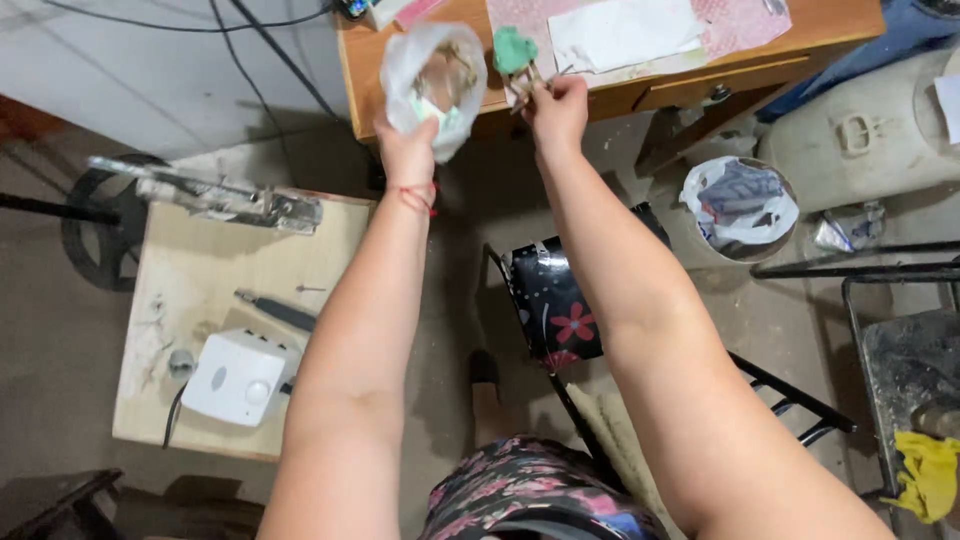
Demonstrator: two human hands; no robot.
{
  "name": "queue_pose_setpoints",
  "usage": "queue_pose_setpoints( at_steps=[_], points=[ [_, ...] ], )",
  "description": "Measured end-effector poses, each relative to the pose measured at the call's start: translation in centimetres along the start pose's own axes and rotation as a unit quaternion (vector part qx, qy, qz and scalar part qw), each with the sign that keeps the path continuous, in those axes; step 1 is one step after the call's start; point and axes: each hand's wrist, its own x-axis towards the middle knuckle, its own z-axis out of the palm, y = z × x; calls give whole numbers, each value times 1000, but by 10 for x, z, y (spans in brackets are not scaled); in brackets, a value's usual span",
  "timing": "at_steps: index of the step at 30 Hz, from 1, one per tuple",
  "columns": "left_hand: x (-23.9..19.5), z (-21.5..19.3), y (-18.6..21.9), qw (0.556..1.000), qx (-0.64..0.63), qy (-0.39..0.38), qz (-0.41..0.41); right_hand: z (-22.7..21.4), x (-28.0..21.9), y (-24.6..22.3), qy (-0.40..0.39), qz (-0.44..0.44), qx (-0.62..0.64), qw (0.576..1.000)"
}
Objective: Refining a dental plaster model using a carving tool at a laboratory bench.
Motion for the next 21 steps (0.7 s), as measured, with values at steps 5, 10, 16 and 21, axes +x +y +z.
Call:
queue_pose_setpoints(
  at_steps=[5,10,16,21],
  points=[
    [56,36,-24,1000,1,9,-29,11,18,-5,33,-61,-110,991],
    [51,32,24,958,283,-10,36,-8,30,8,41,-189,-297,935],
    [-23,-6,101,958,270,-94,24,-94,-47,-25,-105,-179,-249,946],
    [-177,-62,127,888,362,-256,123,-286,-149,-8,-147,-232,-415,867]
  ],
)
